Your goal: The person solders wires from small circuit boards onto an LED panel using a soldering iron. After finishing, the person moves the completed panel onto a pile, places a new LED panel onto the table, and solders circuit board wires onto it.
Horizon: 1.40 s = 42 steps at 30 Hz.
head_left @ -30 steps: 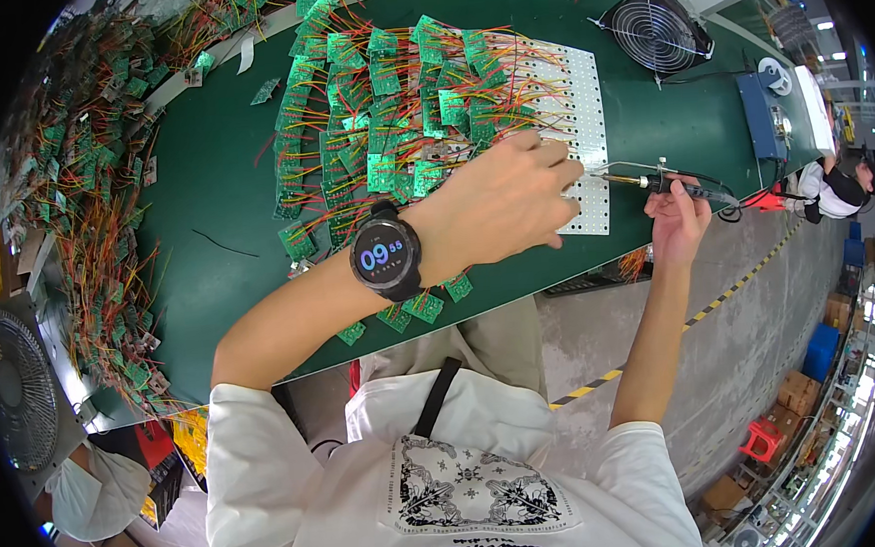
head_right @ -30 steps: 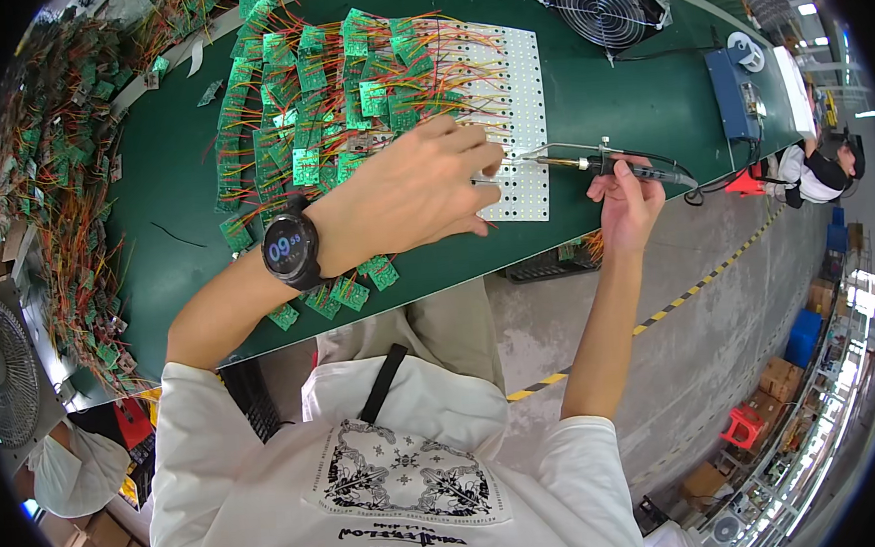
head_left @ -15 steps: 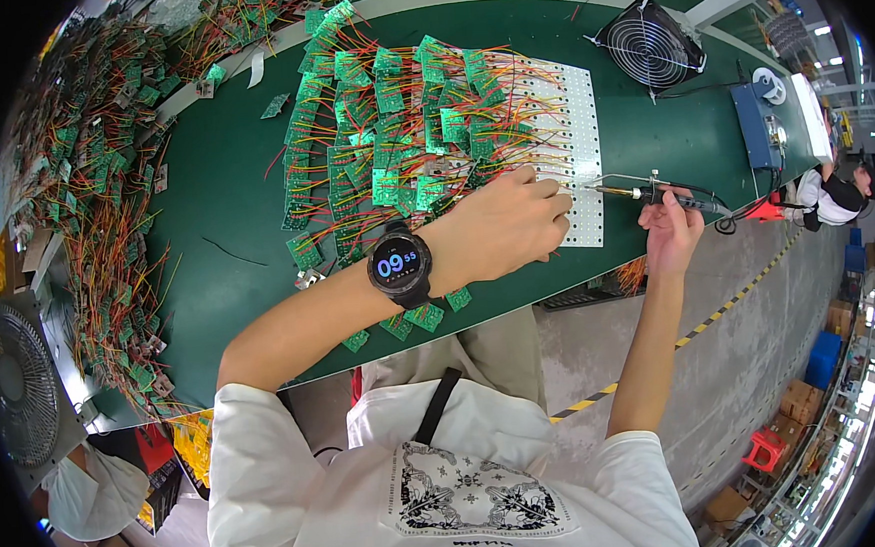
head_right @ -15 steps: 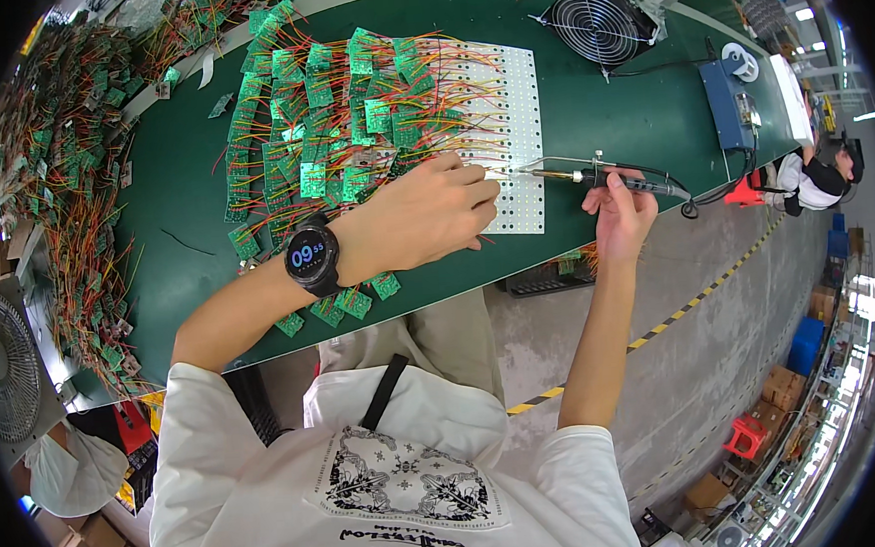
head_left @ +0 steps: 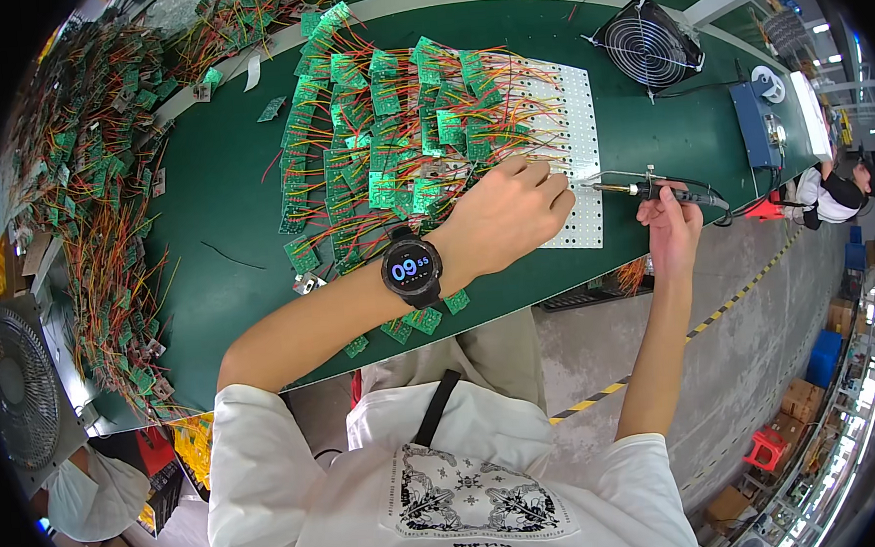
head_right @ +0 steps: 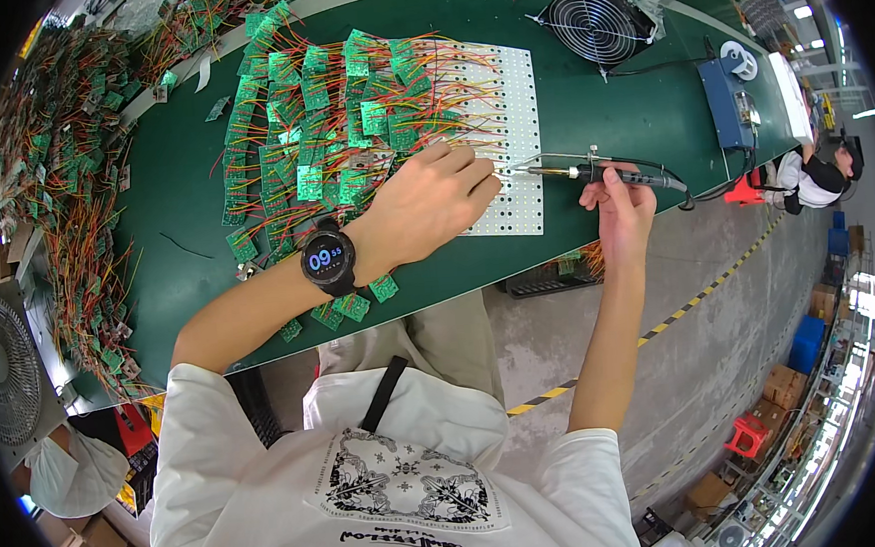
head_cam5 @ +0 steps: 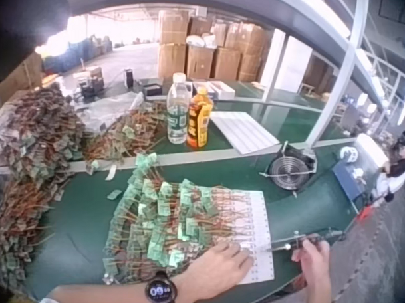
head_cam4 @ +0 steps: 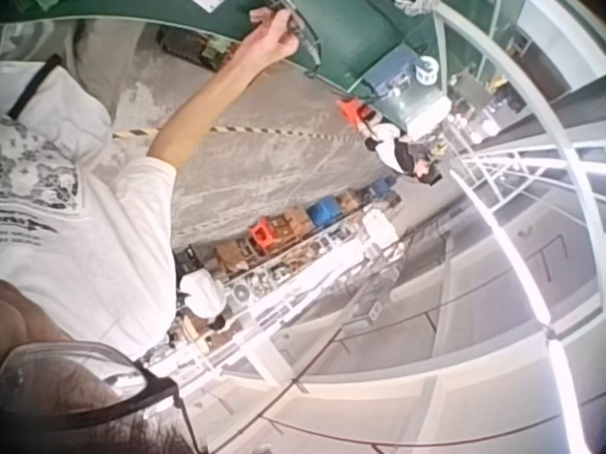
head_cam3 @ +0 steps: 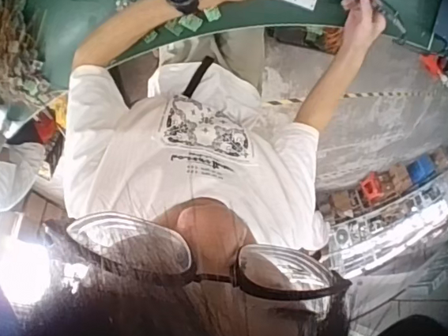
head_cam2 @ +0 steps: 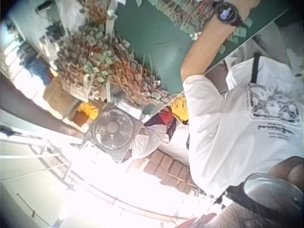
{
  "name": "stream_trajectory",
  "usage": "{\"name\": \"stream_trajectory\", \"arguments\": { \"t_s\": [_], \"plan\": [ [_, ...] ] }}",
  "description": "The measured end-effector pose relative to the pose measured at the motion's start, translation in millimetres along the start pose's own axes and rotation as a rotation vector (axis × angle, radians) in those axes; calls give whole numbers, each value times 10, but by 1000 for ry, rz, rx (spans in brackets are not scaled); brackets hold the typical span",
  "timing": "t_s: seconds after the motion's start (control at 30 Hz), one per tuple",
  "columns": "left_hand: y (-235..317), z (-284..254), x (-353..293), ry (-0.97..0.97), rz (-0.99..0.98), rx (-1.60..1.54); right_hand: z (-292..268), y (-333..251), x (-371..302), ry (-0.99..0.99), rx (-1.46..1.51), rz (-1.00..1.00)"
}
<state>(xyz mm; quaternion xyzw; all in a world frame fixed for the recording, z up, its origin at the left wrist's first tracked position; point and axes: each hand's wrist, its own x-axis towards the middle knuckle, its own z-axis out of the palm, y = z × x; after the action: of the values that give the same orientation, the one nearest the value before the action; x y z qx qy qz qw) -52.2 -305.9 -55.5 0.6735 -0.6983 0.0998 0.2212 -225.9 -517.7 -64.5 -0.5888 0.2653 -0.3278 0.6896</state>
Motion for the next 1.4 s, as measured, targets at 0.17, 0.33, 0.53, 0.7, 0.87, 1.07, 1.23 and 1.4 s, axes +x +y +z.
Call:
{"name": "stream_trajectory", "arguments": {
  "t_s": [0.17, 0.33, 0.53, 0.7, 0.87, 1.07, 1.23, 1.4],
  "plan": [
    [-15, 36, 16, -10, -19, 4, -53, 49, -68, -10, -62, -80],
    [-33, 46, 31, -17, -25, 4, -40, 57, -72, -41, -53, -135],
    [-18, 61, 45, -32, -23, 12, -144, 100, -55, -90, -81, -124],
    [-20, 73, 36, -17, -13, 38, -91, 89, -63, -82, -72, -133],
    [-12, 69, 44, -19, -12, 36, -112, 89, -61, -99, -97, -136],
    [-16, 69, 30, -24, -15, 26, -123, 114, -53, -98, -103, -139],
    [-18, 79, 18, -31, -16, 30, -107, 110, -58, -99, -109, -149],
    [-2, 65, 21, -22, -30, 13, -114, 91, -64, -63, -55, -149]
  ]
}}
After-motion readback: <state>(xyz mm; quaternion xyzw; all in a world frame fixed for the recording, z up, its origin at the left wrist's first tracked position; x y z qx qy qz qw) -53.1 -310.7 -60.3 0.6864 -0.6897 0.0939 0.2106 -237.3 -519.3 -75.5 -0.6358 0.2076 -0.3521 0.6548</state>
